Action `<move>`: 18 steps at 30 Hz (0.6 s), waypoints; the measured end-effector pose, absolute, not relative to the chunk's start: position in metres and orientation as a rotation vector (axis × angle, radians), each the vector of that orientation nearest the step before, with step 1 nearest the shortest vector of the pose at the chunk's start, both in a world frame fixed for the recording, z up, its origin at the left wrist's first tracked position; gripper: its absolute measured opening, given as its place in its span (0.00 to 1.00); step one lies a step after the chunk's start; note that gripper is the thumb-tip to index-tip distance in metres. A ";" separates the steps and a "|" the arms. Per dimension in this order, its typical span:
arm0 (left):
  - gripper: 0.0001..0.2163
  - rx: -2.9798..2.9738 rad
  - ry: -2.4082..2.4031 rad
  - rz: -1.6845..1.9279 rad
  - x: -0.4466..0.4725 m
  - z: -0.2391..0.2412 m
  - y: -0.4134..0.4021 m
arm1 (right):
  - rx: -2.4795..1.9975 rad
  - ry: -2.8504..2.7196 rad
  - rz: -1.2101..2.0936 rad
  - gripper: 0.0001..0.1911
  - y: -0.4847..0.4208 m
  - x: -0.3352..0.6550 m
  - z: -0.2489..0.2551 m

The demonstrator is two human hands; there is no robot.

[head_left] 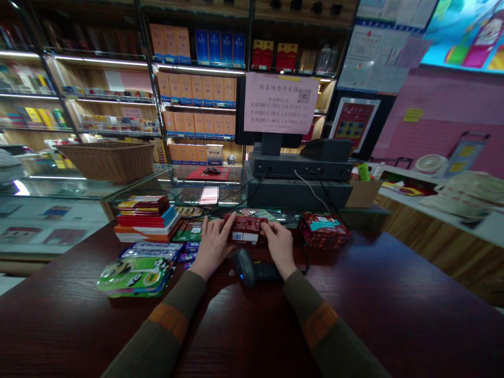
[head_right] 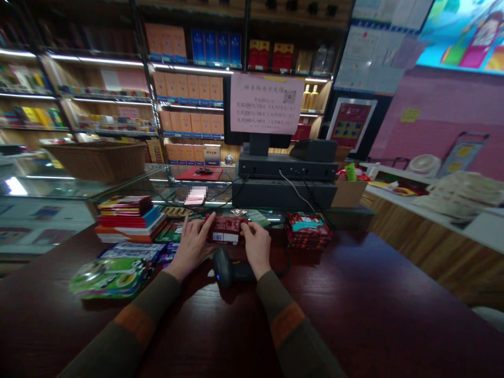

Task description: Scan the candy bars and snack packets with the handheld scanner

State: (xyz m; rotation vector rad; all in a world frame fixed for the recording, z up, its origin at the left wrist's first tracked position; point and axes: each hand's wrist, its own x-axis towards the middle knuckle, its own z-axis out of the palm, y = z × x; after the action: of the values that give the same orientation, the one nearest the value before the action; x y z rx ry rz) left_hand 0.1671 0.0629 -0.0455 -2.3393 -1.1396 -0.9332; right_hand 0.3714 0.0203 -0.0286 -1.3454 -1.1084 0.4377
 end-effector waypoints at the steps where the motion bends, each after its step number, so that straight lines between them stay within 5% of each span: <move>1: 0.45 -2.326 -1.137 -0.942 0.167 -0.045 0.063 | -1.345 -1.109 0.444 0.19 0.020 0.371 -0.028; 18: 0.38 -2.426 -1.027 -0.995 0.162 -0.038 0.057 | -1.226 -1.124 0.550 0.19 0.025 0.373 -0.035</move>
State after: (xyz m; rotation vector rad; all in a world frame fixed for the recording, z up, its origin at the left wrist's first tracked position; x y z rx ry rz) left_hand 0.1621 0.0566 -0.0380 -2.4261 -1.0270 -0.9949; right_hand 0.3729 0.0251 -0.0346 -1.2258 -1.1242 0.5497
